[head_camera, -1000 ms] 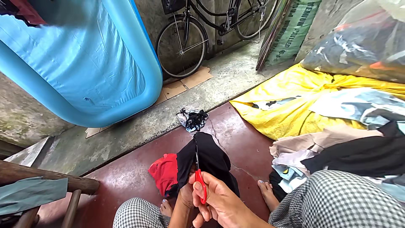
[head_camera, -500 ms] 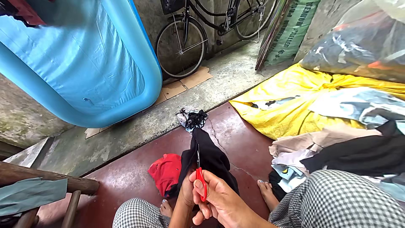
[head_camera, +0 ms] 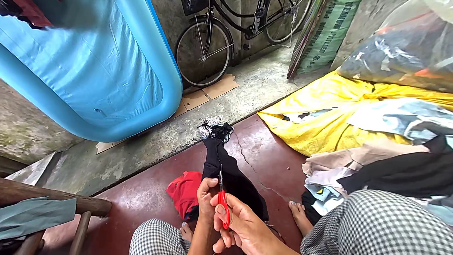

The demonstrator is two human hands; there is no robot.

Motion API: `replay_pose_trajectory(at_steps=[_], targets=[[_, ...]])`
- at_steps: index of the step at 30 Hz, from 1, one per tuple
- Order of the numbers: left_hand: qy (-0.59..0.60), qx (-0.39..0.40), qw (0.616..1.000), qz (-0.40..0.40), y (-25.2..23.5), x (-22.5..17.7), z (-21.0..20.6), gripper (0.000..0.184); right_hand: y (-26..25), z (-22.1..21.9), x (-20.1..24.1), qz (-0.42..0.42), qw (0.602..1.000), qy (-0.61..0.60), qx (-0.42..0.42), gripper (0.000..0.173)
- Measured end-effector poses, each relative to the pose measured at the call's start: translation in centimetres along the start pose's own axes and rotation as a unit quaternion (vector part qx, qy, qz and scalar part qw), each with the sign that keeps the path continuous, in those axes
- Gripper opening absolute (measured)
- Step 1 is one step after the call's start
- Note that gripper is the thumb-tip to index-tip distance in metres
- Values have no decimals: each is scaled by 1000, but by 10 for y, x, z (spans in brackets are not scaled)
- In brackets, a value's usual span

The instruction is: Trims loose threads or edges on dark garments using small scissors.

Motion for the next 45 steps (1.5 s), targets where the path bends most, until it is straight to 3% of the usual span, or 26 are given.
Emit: replay_pose_trajectory(at_steps=[3,7,12,22,26,37,45], targets=[[121,77,990,7,-4,-5,-9,31,-1,1,2,12,1000,-2,2,25],[56,5,998,28,-6,-6,-14,50,-2,1,4,20,1000,-3,10,28],[128,24,990,55,-1,-3,-7,37,-3,1,2,31,999,-10,17,30],[170,18,983,73,4,-2,-5,28,-4,4,2,32,999,6,8,31],[147,15,986,80,7,-1,-3,29,-3,4,6,34,999,18,-24,26],[161,63,981,85,10,-4,-3,33,-5,10,17,18,999,34,-18,28],[141,108,983,46,9,-6,-2,33,-6,13,22,15,999,42,-17,32]])
Point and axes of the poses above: each hand's wrist, its own y-axis away from the middle knuckle, its own z-axis out of the back of the hand, x = y × z, the point moved 2 cm from there along -y, towards the middle knuckle, and after that the axes turned 13 degrees about -z, right-handed, at the moved point
